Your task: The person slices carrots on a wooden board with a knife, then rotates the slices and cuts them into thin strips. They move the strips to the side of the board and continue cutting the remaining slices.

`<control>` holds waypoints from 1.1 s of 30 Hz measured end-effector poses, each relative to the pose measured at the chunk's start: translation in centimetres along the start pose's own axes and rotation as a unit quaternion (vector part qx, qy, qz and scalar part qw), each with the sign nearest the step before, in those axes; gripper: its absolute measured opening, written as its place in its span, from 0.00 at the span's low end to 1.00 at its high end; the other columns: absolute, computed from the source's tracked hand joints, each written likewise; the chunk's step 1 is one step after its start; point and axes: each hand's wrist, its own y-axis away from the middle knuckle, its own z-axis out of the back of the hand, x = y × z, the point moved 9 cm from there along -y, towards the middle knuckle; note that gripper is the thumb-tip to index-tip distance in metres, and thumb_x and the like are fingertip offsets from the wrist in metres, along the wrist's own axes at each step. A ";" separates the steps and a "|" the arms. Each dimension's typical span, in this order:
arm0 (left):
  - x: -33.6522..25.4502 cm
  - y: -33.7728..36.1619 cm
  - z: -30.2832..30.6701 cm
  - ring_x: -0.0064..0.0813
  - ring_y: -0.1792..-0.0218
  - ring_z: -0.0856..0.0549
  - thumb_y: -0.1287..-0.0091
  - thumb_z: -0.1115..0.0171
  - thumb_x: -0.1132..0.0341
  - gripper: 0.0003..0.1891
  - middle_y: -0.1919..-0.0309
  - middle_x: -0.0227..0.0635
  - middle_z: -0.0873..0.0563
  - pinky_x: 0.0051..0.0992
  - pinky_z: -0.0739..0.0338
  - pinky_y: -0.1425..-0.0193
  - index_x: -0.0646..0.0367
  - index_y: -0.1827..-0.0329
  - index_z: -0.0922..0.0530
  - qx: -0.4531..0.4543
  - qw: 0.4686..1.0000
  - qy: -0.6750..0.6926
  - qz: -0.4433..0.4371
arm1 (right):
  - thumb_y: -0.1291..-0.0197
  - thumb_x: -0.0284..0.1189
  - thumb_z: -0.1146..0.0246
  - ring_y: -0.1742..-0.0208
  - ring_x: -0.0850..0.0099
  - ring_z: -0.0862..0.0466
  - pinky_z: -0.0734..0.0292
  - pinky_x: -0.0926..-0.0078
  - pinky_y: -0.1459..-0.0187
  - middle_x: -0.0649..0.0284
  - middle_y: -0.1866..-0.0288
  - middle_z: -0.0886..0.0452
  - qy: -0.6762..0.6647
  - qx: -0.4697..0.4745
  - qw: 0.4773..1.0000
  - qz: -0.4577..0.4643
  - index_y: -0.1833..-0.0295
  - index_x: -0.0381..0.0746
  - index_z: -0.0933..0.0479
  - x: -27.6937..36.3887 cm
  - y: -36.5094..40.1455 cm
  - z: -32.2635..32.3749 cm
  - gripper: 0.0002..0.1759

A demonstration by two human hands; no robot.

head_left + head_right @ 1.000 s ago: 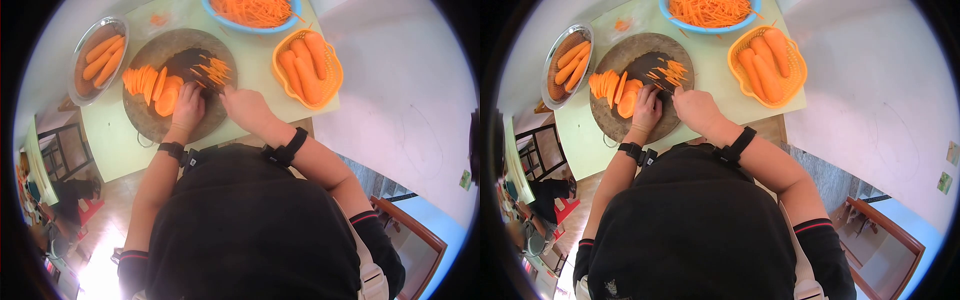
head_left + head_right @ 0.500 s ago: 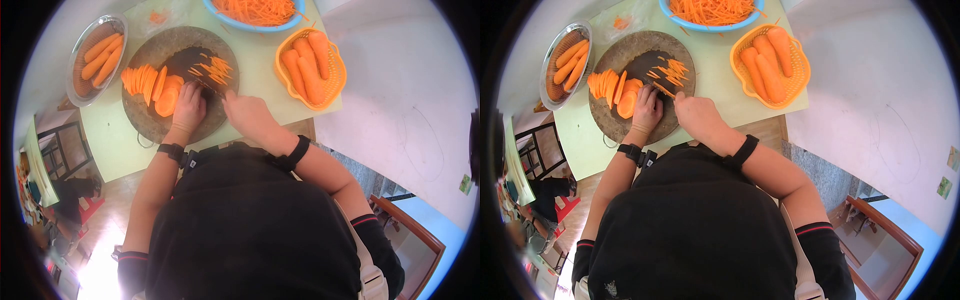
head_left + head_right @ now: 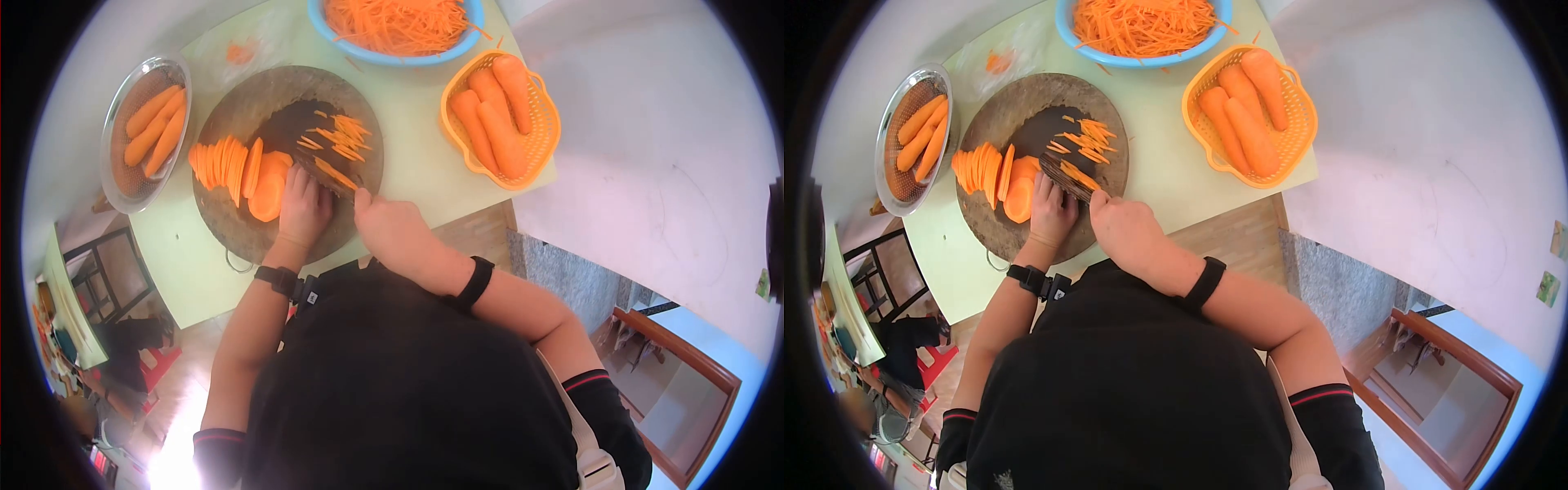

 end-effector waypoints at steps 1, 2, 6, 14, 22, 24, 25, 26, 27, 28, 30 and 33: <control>-0.1 0.0 0.2 0.53 0.46 0.23 0.47 0.38 0.80 0.19 0.52 0.49 0.22 0.43 0.25 0.42 0.68 0.50 0.23 -0.011 1.000 -0.001 -0.007 | 0.46 0.22 0.41 0.74 0.61 0.14 0.19 0.68 0.74 0.55 0.75 0.18 0.012 -0.001 1.000 -0.003 0.60 0.32 0.29 0.1 0.0 -0.1 0.08; -0.2 0.0 0.3 0.53 0.46 0.23 0.47 0.38 0.80 0.19 0.52 0.49 0.21 0.43 0.25 0.43 0.68 0.50 0.23 -0.022 1.000 -0.001 -0.014 | 0.46 0.22 0.41 0.75 0.62 0.15 0.19 0.69 0.74 0.55 0.76 0.19 0.024 -0.001 1.000 -0.005 0.61 0.32 0.29 0.2 0.0 -0.1 0.08; -0.2 -0.3 0.6 0.53 0.47 0.23 0.47 0.37 0.80 0.19 0.52 0.49 0.21 0.43 0.24 0.44 0.67 0.50 0.23 -0.025 0.999 0.011 -0.022 | 0.46 0.22 0.40 0.76 0.63 0.15 0.19 0.70 0.75 0.57 0.76 0.19 0.035 -0.002 0.999 -0.007 0.61 0.33 0.29 0.4 -0.1 -0.6 0.07; 0.0 -0.3 0.7 0.49 0.48 0.22 0.50 0.38 0.80 0.18 0.53 0.47 0.21 0.39 0.23 0.45 0.70 0.53 0.22 -0.017 0.999 0.026 0.005 | 0.41 0.26 0.41 0.77 0.60 0.15 0.20 0.66 0.75 0.56 0.78 0.19 0.062 0.008 0.998 -0.023 0.62 0.34 0.30 -0.1 -0.8 -1.0 0.06; 0.0 -0.4 0.8 0.47 0.46 0.22 0.51 0.39 0.81 0.18 0.52 0.47 0.21 0.38 0.24 0.40 0.71 0.53 0.22 -0.030 0.999 0.031 0.003 | 0.30 0.34 0.45 0.78 0.56 0.17 0.22 0.60 0.76 0.55 0.82 0.21 -0.008 -0.017 0.998 -0.055 0.62 0.36 0.30 -2.7 -0.8 1.2 0.12; 0.1 -0.2 0.7 0.47 0.46 0.22 0.51 0.40 0.81 0.18 0.53 0.47 0.21 0.38 0.24 0.40 0.71 0.53 0.22 -0.031 0.999 0.028 0.002 | 0.30 0.34 0.45 0.78 0.56 0.17 0.23 0.60 0.76 0.55 0.82 0.21 -0.003 -0.021 0.999 -0.048 0.63 0.36 0.30 -2.5 -0.3 1.1 0.12; 0.2 -0.1 0.6 0.47 0.45 0.22 0.50 0.40 0.81 0.18 0.53 0.47 0.21 0.38 0.24 0.40 0.71 0.53 0.22 -0.031 0.999 0.029 0.003 | 0.30 0.33 0.45 0.78 0.56 0.17 0.23 0.60 0.76 0.55 0.82 0.21 0.000 -0.027 0.999 -0.036 0.63 0.36 0.30 -2.3 -0.1 1.0 0.12; 0.2 -0.1 0.6 0.47 0.45 0.22 0.50 0.40 0.81 0.18 0.53 0.47 0.21 0.38 0.24 0.40 0.71 0.53 0.22 -0.031 0.999 0.029 0.004 | 0.30 0.33 0.45 0.79 0.56 0.17 0.23 0.60 0.76 0.55 0.82 0.21 0.003 -0.035 0.999 -0.024 0.63 0.36 0.30 -2.1 0.0 0.9 0.12; 0.2 -0.1 0.6 0.47 0.45 0.22 0.50 0.40 0.81 0.18 0.53 0.47 0.21 0.38 0.24 0.40 0.71 0.53 0.22 -0.031 0.999 0.030 0.004 | 0.30 0.33 0.45 0.79 0.56 0.17 0.23 0.60 0.76 0.55 0.82 0.21 0.004 -0.035 0.999 -0.025 0.63 0.36 0.30 -2.0 0.1 1.0 0.12; 0.2 -0.1 0.6 0.48 0.45 0.22 0.50 0.40 0.81 0.18 0.52 0.47 0.21 0.38 0.24 0.40 0.71 0.53 0.21 -0.030 0.999 0.029 0.002 | 0.30 0.33 0.45 0.79 0.56 0.17 0.22 0.61 0.76 0.55 0.82 0.20 0.004 -0.028 0.999 -0.027 0.63 0.36 0.30 -1.9 0.1 0.9 0.12; 0.1 -0.1 0.6 0.48 0.45 0.23 0.50 0.40 0.81 0.18 0.52 0.47 0.21 0.38 0.24 0.40 0.71 0.53 0.21 -0.029 0.999 0.027 0.001 | 0.30 0.33 0.45 0.79 0.56 0.17 0.22 0.61 0.76 0.55 0.81 0.20 0.004 -0.020 0.999 -0.030 0.63 0.36 0.30 -1.7 0.2 0.9 0.12; 0.1 -0.1 0.6 0.48 0.45 0.23 0.50 0.40 0.81 0.18 0.52 0.47 0.21 0.38 0.24 0.40 0.71 0.53 0.21 -0.028 0.999 0.025 0.001 | 0.30 0.33 0.45 0.78 0.57 0.16 0.22 0.62 0.75 0.55 0.81 0.20 0.007 -0.019 0.999 -0.029 0.63 0.35 0.30 -1.6 0.3 0.9 0.12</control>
